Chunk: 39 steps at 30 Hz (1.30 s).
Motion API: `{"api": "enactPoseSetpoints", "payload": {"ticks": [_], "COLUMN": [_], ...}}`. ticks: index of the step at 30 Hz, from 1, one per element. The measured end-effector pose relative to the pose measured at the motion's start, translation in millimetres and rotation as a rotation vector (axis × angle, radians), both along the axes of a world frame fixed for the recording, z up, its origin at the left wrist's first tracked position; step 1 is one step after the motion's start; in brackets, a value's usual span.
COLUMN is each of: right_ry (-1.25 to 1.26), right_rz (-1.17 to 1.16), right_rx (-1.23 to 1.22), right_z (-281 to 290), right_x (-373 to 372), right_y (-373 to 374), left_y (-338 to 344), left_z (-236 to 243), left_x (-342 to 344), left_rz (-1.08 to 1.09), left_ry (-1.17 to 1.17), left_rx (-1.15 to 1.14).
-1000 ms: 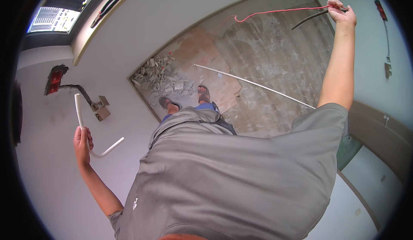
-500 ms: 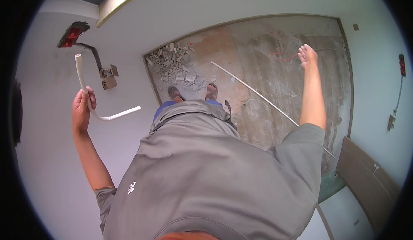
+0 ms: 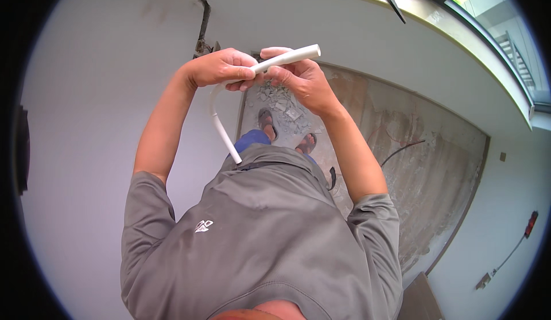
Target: The recorder is installing white plastic conduits and pulling electrical wires into wall-mounted junction boxes during a renovation.
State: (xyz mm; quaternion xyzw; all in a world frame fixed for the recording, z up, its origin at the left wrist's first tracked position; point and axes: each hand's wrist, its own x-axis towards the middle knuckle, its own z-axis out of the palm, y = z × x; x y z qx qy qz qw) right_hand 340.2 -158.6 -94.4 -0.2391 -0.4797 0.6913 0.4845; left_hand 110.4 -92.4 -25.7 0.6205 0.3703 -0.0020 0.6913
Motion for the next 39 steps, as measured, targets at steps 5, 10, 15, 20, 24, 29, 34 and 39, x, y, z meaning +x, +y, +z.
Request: {"api": "enactPoseSetpoints", "payload": {"ticks": [5,10,15,20,24,29,34,39], "right_ry": [-0.100,-0.169,-0.173,-0.317,-0.495,-0.658,-0.777,-0.789], "right_rz": [-0.053,-0.285,-0.418,-0.528,-0.514,-0.461,-0.368,-0.267], "right_rx": [-0.034,-0.196,-0.179,-0.103,0.126,0.150,0.260,0.376], "right_z": [-8.3,-27.8,-31.9,-31.2,-58.1,-70.9,-73.0,-95.2], "right_x": [-32.2,-61.4,-86.6,-145.2,-192.5,-238.9,-271.8,-288.1], "right_y": [21.6,51.5,96.0,146.6,197.8,244.5,291.1,339.4], "left_y": [0.0,-19.2,-72.8,-38.7,6.0,66.8,127.0,175.9], "left_z": [-39.1,-117.1,-155.5,-192.7,-267.8,-292.5,-312.2,-333.9], "left_x": [-37.7,-95.1,-120.8,-168.0,-228.2,-238.6,-236.1,-232.1], "left_rz": [0.216,0.523,0.636,0.852,1.173,1.654,1.862,2.232], "left_ry": [-0.210,-0.280,-0.513,-0.678,-0.764,-0.839,-0.958,-0.886], "left_rx": [-0.098,-0.222,-0.643,-0.747,-0.780,-0.686,-0.530,-0.614]}}
